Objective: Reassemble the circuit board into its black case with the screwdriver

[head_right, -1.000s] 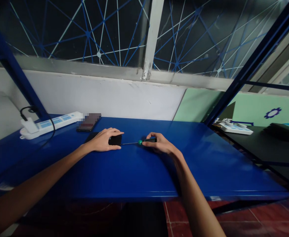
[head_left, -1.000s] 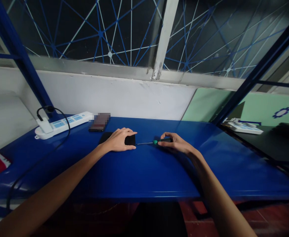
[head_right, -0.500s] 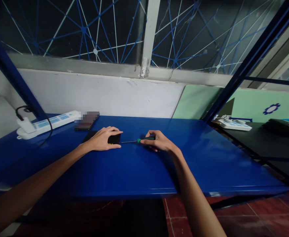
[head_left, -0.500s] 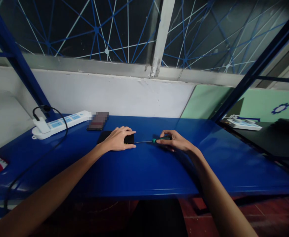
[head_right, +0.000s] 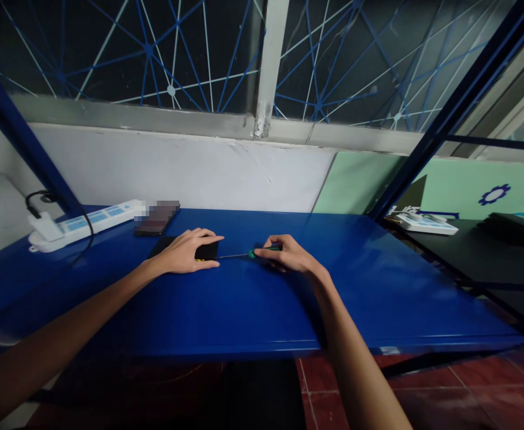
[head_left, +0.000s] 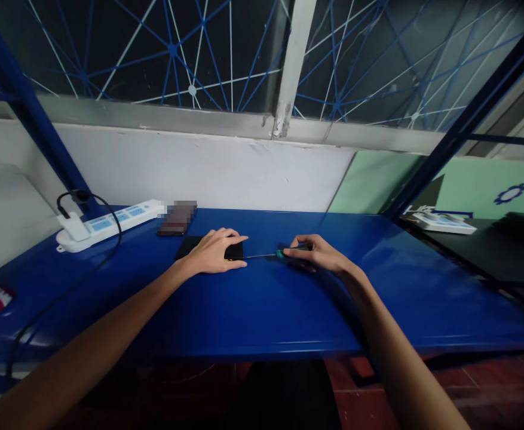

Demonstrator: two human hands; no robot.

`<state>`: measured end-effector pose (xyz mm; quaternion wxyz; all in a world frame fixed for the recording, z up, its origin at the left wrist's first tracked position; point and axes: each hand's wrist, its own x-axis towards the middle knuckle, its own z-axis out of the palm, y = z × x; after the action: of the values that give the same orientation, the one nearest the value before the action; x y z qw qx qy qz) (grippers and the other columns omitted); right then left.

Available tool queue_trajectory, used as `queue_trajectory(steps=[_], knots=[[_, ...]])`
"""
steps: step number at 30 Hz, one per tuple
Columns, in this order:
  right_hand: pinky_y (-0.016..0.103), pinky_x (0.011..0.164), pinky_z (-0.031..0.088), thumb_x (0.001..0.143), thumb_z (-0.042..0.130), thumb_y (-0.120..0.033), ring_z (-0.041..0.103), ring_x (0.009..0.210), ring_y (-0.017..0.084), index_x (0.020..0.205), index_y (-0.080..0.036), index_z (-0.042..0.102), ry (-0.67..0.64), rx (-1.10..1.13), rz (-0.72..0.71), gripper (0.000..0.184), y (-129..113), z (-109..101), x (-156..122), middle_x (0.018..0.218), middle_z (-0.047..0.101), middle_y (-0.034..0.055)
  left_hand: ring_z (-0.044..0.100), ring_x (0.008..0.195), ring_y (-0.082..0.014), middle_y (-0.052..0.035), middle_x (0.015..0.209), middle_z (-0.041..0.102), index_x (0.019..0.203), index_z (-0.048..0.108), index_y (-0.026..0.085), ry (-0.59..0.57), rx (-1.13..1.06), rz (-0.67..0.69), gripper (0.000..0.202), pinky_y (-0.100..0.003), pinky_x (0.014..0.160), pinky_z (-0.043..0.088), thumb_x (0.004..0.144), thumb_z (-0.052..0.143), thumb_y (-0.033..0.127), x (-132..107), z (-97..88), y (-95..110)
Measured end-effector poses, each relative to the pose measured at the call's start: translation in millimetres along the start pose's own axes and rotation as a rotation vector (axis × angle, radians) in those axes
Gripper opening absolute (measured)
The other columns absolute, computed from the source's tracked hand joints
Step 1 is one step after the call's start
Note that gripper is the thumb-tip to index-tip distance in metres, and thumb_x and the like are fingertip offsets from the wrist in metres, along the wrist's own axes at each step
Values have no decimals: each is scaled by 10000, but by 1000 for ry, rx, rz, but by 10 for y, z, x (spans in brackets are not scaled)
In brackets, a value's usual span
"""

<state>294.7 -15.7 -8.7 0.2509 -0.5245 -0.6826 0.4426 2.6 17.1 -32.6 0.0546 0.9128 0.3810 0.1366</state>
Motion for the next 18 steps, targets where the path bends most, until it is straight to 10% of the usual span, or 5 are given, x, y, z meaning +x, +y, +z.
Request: queue_trajectory(steps=[4,11,18], knots=[[259,422,192,821,539,-606,269,404,53,523,-182,439,-3,-39,18,528,22,30,29,471,378,-46,484,1139,-300,-92,1330,496,1414,405,286,-17,-3,-13,698,-439,927,355,835,492,665,-2,-18,11],[231,400,194,669,768,-492,309,422,59,857,-204,525,-28,68,54,421,-14,2,-3,543,442,-72,484,1136,-293,-88,1322,502,1416,399,295,-5,6,-3,691,-431,923,358,838,492,662,-3,-4,1],[257,436,191,794,545,-639,269,429,60,537,-184,433,66,-101,-15,534,22,29,32,480,362,-54,486,1144,-296,-90,1322,503,1415,404,292,-12,7,-11,688,-437,926,361,837,503,652,-2,-18,18]])
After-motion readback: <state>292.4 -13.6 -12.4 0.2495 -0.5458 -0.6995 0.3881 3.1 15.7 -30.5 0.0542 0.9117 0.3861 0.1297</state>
